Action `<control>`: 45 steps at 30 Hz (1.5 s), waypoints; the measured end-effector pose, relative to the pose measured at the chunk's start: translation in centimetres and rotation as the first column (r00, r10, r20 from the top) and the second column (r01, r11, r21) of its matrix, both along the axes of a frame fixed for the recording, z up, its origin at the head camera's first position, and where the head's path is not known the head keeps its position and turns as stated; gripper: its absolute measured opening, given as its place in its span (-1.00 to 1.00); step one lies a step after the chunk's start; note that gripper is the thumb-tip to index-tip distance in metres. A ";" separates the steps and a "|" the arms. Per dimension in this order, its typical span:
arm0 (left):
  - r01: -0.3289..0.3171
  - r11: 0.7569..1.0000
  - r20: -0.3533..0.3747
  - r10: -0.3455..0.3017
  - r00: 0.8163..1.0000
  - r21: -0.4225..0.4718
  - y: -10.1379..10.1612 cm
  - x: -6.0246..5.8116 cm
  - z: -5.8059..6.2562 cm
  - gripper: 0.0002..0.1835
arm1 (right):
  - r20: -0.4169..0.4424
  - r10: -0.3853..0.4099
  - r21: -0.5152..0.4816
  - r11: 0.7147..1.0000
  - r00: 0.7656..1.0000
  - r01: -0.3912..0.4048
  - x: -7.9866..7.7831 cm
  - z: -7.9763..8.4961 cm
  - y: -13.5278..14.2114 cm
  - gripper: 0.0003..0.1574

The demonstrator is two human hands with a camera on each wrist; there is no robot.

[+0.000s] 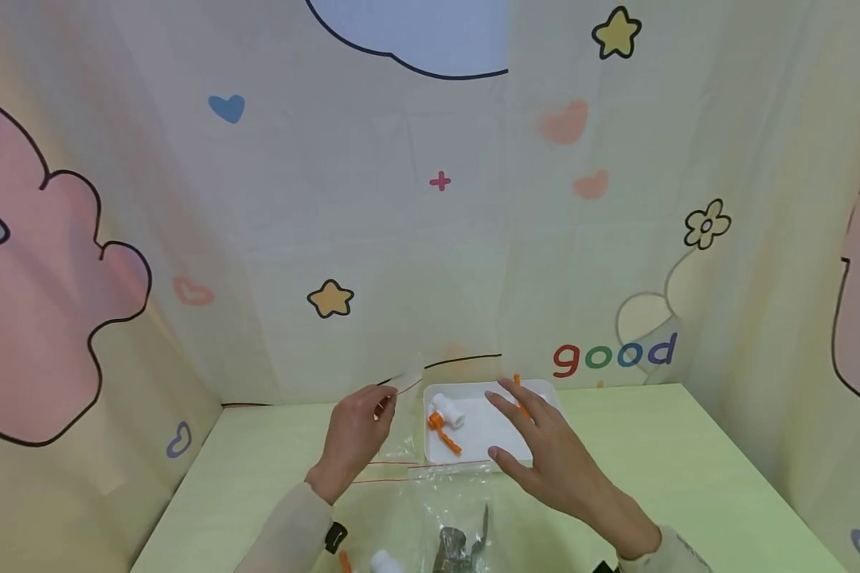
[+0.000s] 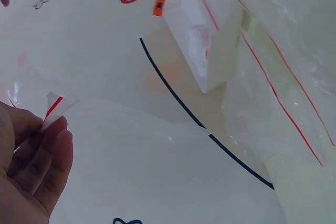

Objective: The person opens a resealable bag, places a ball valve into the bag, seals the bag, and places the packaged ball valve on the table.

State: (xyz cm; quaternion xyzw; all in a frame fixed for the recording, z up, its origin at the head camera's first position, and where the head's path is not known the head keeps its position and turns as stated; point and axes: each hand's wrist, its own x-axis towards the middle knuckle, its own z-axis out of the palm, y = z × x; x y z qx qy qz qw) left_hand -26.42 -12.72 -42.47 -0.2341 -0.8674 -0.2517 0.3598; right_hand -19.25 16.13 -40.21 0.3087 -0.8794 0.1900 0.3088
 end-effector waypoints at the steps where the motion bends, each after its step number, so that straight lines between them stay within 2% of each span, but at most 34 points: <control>1: 0.006 1.000 -0.005 -0.006 1.000 0.010 0.3 0.3 0.4 -0.89 | -0.001 0.007 -0.011 1.000 1.000 -0.007 0.0 0.3 -0.1 -0.09; 9: 0.083 0.990 -0.042 -0.079 0.996 0.118 2.5 2.5 2.3 -0.90 | -0.037 0.032 -0.062 0.998 0.999 -0.035 0.5 2.1 -1.1 -0.08; 14: 0.155 0.964 -0.042 -0.150 0.988 0.214 3.6 3.8 3.1 -0.89 | -0.031 0.038 -0.096 0.995 0.999 -0.041 1.0 3.0 -1.7 -0.05; 17: 0.185 0.948 -0.017 -0.187 0.982 0.258 4.2 4.6 3.6 -0.91 | -0.008 0.050 -0.126 0.991 0.999 -0.050 1.4 3.4 -2.1 -0.02; 22: 0.233 0.920 -0.004 -0.244 0.970 0.316 5.3 5.7 4.2 -0.92 | -0.035 0.086 -0.163 0.982 0.996 -0.090 1.6 3.6 -2.9 0.02; 29: 0.275 0.889 0.004 -0.297 0.955 0.367 6.8 6.7 4.3 -0.94 | -0.057 0.118 -0.203 0.971 0.991 -0.127 1.6 3.5 -3.7 0.01; 34: 0.318 0.867 -0.001 -0.344 0.939 0.385 7.5 7.1 4.2 -0.92 | -0.060 0.087 -0.270 0.958 0.994 -0.100 1.5 3.3 -4.0 -0.09; 38: 0.357 0.844 0.005 -0.391 0.920 0.400 7.8 7.4 4.1 -0.91 | -0.084 0.046 -0.316 0.946 0.995 -0.070 1.5 3.0 -4.0 -0.34; 42: 0.354 0.852 0.017 -0.391 0.920 0.386 8.1 7.6 4.0 -0.91 | -0.128 0.026 -0.336 0.939 0.991 -0.068 1.4 2.9 -4.1 -0.60; 45: 0.339 0.869 0.014 -0.369 0.930 0.361 8.1 7.7 4.0 -0.90 | -0.170 0.011 -0.333 0.940 0.985 -0.068 1.4 2.8 -4.0 -0.62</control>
